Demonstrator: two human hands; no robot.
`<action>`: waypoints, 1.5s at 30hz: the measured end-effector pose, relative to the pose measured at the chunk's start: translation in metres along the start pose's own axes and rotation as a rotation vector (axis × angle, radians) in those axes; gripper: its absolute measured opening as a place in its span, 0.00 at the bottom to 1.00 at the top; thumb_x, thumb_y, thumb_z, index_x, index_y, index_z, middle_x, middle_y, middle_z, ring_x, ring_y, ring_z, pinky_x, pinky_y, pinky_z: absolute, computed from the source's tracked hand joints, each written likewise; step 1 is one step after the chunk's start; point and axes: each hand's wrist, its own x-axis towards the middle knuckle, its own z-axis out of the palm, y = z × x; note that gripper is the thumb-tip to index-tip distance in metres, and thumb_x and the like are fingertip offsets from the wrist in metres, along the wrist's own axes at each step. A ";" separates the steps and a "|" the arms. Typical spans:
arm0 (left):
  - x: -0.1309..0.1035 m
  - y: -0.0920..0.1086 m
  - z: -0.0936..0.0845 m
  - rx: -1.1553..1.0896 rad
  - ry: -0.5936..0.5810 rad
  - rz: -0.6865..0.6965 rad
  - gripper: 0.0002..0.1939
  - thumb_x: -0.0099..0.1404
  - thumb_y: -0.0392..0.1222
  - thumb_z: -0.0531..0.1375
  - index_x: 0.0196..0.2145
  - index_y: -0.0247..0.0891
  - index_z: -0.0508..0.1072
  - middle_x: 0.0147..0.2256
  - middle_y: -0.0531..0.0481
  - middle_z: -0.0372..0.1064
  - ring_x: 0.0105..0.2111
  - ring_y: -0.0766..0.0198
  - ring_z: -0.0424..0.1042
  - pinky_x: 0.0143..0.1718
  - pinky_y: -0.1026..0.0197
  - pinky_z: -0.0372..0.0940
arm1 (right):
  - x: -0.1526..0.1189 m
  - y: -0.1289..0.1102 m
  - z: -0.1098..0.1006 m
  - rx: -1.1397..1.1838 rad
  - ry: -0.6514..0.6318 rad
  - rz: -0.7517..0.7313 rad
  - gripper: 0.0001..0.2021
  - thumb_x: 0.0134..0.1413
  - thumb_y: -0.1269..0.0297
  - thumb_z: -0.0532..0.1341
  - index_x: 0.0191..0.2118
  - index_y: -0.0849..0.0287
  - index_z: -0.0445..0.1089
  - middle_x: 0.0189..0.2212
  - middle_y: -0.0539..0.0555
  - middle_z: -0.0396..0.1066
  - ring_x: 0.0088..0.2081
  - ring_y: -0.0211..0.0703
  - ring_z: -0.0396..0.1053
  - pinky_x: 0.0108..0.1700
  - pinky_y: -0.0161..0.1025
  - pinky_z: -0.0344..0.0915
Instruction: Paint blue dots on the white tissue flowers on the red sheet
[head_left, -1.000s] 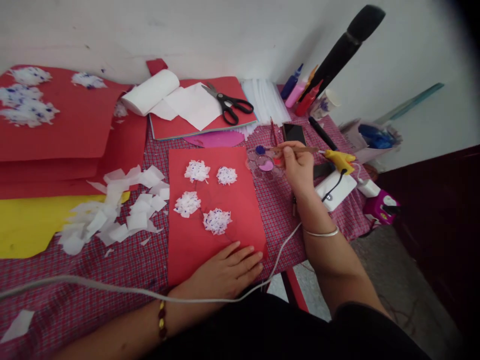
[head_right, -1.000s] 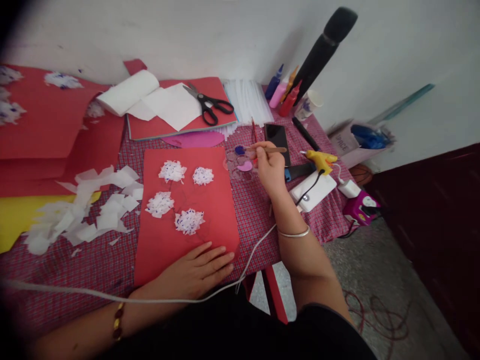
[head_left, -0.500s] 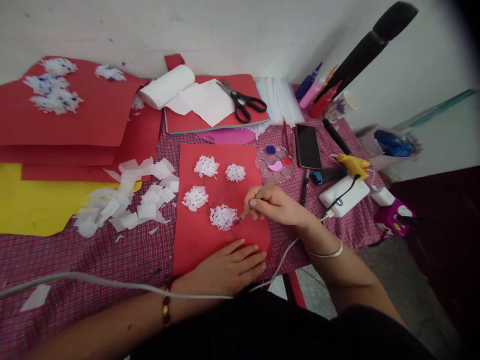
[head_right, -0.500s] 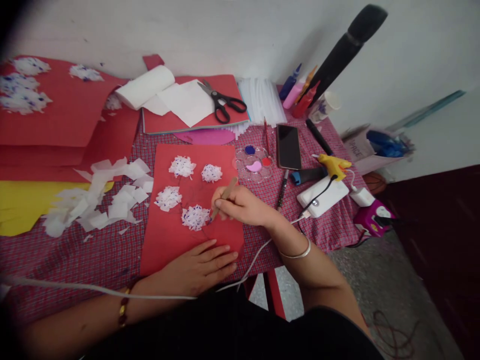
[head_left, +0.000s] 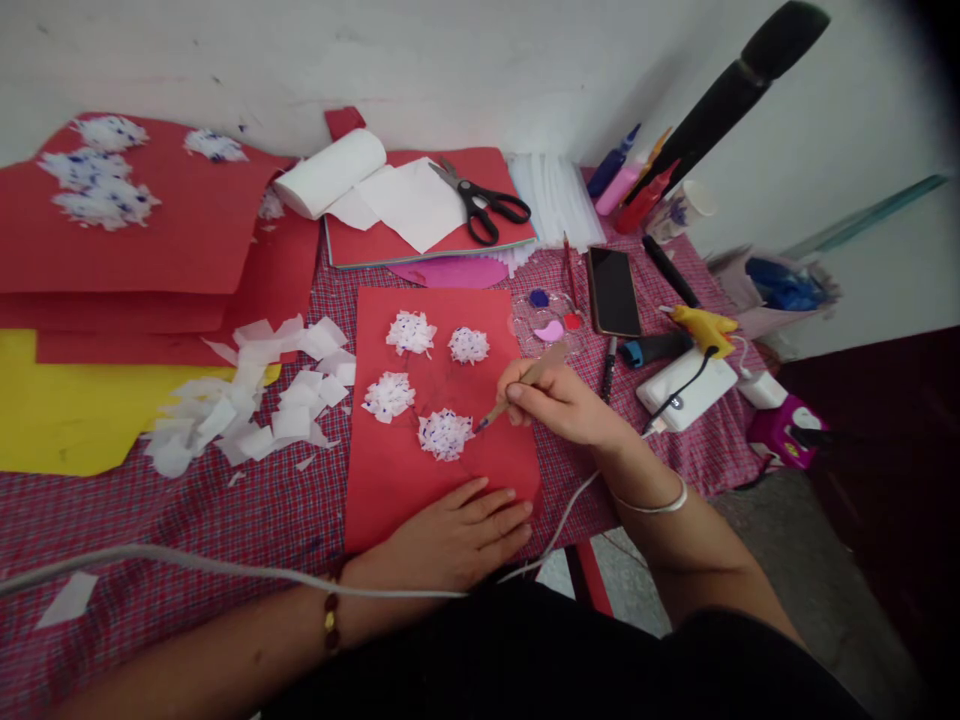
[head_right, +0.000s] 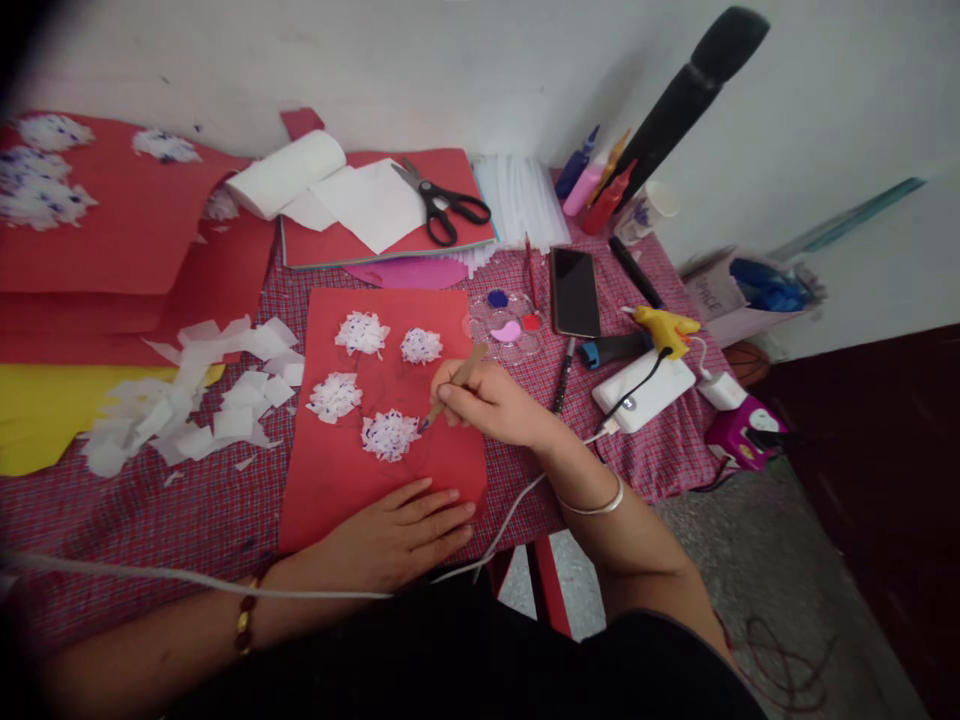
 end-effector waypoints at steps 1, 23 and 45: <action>0.000 0.000 0.000 -0.002 -0.006 0.001 0.21 0.76 0.39 0.47 0.64 0.37 0.57 0.63 0.49 0.57 0.64 0.59 0.53 0.66 0.50 0.45 | 0.000 0.000 0.000 -0.004 0.004 0.002 0.14 0.67 0.61 0.52 0.31 0.60 0.65 0.22 0.48 0.66 0.23 0.33 0.63 0.28 0.33 0.59; 0.000 0.001 0.002 -0.002 0.020 -0.003 0.20 0.76 0.39 0.48 0.63 0.38 0.58 0.63 0.49 0.57 0.64 0.60 0.53 0.67 0.51 0.43 | 0.003 0.001 0.004 -0.030 0.089 0.011 0.14 0.66 0.60 0.52 0.32 0.60 0.66 0.25 0.49 0.67 0.23 0.33 0.64 0.27 0.33 0.61; 0.001 0.000 -0.003 -0.015 0.013 0.005 0.21 0.75 0.39 0.49 0.63 0.36 0.58 0.64 0.50 0.56 0.64 0.59 0.53 0.66 0.50 0.44 | 0.002 0.002 0.005 0.002 0.080 0.049 0.13 0.65 0.58 0.55 0.33 0.61 0.69 0.25 0.50 0.68 0.24 0.33 0.65 0.27 0.33 0.61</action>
